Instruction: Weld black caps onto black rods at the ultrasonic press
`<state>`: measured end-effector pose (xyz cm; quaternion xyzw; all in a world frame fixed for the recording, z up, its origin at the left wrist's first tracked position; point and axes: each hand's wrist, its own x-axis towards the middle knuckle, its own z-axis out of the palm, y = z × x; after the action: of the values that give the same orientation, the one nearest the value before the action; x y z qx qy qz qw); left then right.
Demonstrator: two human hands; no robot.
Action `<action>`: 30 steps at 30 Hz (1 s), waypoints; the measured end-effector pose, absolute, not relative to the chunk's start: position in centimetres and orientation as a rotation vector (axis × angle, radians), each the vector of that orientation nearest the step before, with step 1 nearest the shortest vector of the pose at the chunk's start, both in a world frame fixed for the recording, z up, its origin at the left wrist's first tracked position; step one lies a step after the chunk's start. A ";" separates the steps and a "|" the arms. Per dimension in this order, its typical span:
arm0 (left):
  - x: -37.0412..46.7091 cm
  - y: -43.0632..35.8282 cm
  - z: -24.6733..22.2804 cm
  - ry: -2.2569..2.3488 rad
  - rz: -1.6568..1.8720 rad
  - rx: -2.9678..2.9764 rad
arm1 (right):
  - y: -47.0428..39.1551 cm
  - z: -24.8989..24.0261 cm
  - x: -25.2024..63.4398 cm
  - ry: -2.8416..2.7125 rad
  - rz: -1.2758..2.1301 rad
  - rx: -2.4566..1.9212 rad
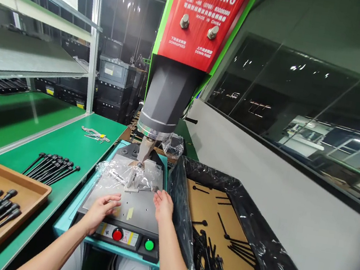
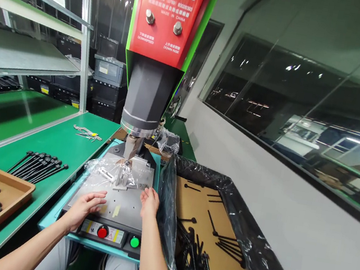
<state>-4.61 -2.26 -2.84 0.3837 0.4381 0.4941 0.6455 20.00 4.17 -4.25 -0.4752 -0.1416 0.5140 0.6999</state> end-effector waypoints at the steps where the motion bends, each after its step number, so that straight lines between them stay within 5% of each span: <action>1: -5.2 -3.0 -3.2 1.019 1.103 0.885 | 3.1 -4.6 20.2 -0.310 1.131 -1.069; 12: -12.3 -7.0 -10.1 1.304 0.902 0.871 | -9.3 -14.1 20.0 -0.898 1.057 -1.485; 24: -11.8 -5.7 -10.1 1.337 0.887 0.806 | -10.5 -14.3 19.4 -1.217 0.788 -1.569; 30: -11.9 -7.5 -8.8 1.285 0.866 0.862 | -11.3 -13.6 18.4 -1.142 0.998 -1.515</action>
<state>-11.90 -7.49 -8.83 0.3769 0.5616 0.3786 0.6318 18.43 -11.31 -13.56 -0.6206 -0.4678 0.4087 0.4785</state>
